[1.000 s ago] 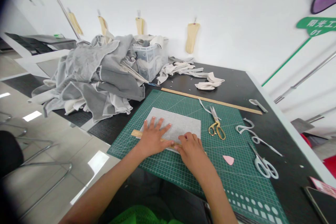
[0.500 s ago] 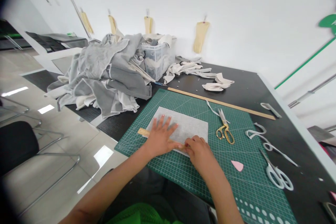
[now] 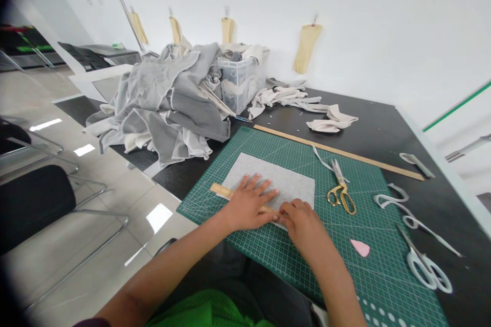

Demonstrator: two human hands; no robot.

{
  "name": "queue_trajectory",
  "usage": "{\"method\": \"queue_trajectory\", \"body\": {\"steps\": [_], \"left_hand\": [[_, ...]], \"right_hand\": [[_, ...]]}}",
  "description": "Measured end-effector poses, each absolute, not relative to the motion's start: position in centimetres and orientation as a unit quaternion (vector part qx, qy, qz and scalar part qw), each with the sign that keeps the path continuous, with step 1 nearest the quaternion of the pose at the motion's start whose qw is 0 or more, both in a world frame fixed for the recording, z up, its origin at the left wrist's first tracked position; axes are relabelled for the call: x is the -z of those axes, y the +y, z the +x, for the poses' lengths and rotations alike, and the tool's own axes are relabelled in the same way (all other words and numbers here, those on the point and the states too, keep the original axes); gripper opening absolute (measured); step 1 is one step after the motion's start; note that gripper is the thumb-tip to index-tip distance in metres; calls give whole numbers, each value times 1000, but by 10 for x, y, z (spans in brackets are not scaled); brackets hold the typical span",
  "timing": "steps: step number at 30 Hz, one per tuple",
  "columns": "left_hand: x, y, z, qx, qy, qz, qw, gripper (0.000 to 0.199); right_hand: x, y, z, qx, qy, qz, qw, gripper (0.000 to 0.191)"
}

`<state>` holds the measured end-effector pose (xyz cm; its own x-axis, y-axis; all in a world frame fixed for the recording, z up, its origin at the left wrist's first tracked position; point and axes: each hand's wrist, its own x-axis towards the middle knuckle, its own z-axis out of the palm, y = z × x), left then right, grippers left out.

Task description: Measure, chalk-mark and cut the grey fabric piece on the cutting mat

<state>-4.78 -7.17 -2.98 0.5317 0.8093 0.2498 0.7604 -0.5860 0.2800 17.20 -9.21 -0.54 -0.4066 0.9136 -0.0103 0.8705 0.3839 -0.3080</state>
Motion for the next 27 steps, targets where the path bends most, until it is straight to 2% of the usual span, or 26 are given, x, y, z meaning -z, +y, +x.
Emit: {"method": "queue_trajectory", "body": {"steps": [5, 14, 27], "left_hand": [[30, -72, -49, -184, 447, 873, 69, 79], [35, -72, -50, -184, 441, 876, 66, 78], [34, -72, -51, -187, 443, 874, 74, 79]], "right_hand": [[11, -91, 185, -113, -838, -525, 96, 18], [20, -85, 199, -135, -837, -520, 106, 13], [20, -85, 205, -141, -838, -519, 92, 19]]}}
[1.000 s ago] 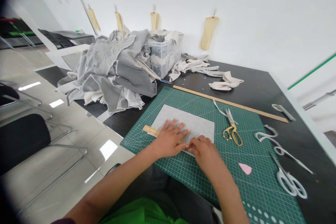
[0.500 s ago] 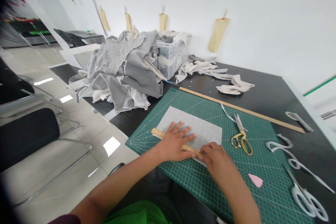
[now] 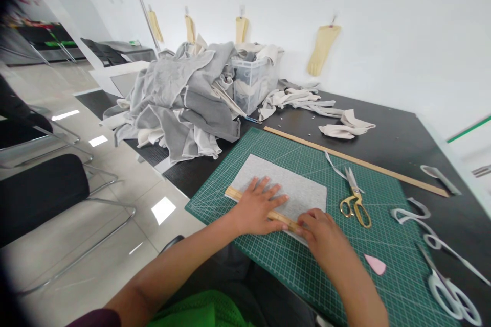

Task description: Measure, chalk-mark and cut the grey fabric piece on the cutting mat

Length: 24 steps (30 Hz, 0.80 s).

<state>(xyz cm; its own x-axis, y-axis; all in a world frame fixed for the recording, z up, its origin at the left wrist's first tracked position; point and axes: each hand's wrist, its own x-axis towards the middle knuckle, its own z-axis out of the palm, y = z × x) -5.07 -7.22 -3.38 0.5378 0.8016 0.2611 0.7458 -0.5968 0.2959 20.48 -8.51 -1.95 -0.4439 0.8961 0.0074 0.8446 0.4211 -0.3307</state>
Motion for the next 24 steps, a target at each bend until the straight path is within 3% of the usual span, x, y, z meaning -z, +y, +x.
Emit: {"method": "queue_trajectory", "body": {"steps": [18, 24], "left_hand": [[30, -73, -49, -177, 447, 875, 65, 74], [30, -73, -49, -174, 446, 876, 65, 71]], "right_hand": [[4, -91, 184, -150, -858, -480, 102, 29], [8, -96, 183, -86, -848, -511, 111, 35]]}}
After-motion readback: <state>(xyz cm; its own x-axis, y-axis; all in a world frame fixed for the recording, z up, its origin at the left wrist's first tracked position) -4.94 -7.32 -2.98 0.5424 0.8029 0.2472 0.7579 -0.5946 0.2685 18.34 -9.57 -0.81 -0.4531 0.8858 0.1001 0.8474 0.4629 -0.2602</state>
